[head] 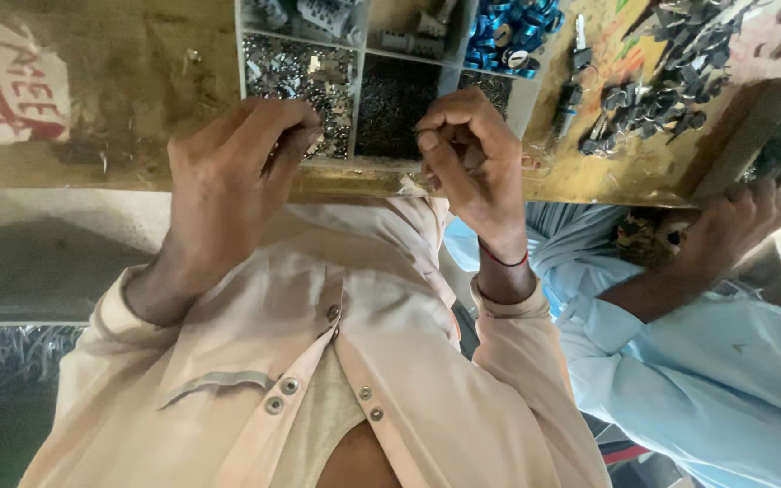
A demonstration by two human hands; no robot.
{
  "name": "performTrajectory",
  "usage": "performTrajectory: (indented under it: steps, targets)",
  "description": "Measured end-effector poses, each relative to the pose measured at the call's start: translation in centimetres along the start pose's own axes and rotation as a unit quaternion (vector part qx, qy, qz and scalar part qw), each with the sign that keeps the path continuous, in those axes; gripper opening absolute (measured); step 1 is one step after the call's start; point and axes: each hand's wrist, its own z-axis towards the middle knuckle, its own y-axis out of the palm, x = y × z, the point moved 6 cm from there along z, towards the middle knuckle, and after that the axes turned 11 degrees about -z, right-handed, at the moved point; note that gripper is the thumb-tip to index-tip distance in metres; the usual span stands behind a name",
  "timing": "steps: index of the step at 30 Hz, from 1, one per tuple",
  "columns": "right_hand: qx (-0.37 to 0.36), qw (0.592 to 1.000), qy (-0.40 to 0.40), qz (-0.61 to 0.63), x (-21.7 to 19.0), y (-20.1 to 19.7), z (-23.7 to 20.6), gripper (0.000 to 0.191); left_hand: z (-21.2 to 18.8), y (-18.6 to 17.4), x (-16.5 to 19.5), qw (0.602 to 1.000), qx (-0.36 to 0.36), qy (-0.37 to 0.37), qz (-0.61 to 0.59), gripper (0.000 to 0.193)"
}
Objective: The person repeatedly assembles small lock cylinders by hand. They pick a metal pin from a compartment, insert it into a cylindrical housing, and then place a blue plastic cap onto the housing. This process is repeated continuously throughout the clip.
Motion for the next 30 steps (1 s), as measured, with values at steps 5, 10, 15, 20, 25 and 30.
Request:
performTrajectory:
  steps: [5,10,15,20,25,30]
  targets:
    - [-0.001,1.000,0.030,-0.009,0.4,0.2,-0.2,0.007,0.2,0.1,0.1,0.999,0.017,0.023,-0.036,0.009]
    - [0.004,0.999,0.012,-0.040,0.1,0.1,-0.1,0.005,0.3,0.2,-0.8,0.991,-0.001,-0.047,-0.128,0.015]
    - [-0.063,0.985,0.043,0.156,-0.5,1.1,-0.8,0.012,0.4,1.9,-0.1,0.959,0.003,-0.061,-0.277,0.021]
    - [-0.057,0.988,0.012,0.140,-1.9,1.2,-1.9,0.016,0.7,4.6,0.9,0.921,-0.026,-0.055,-0.385,0.022]
    - [-0.026,0.990,0.019,0.137,-2.0,1.0,-1.9,0.016,1.2,4.7,1.5,0.925,-0.049,-0.023,-0.377,0.027]
    - [-0.006,0.991,0.019,0.134,-1.8,1.4,-2.2,0.015,1.1,4.7,1.4,0.926,-0.064,-0.003,-0.372,0.030]
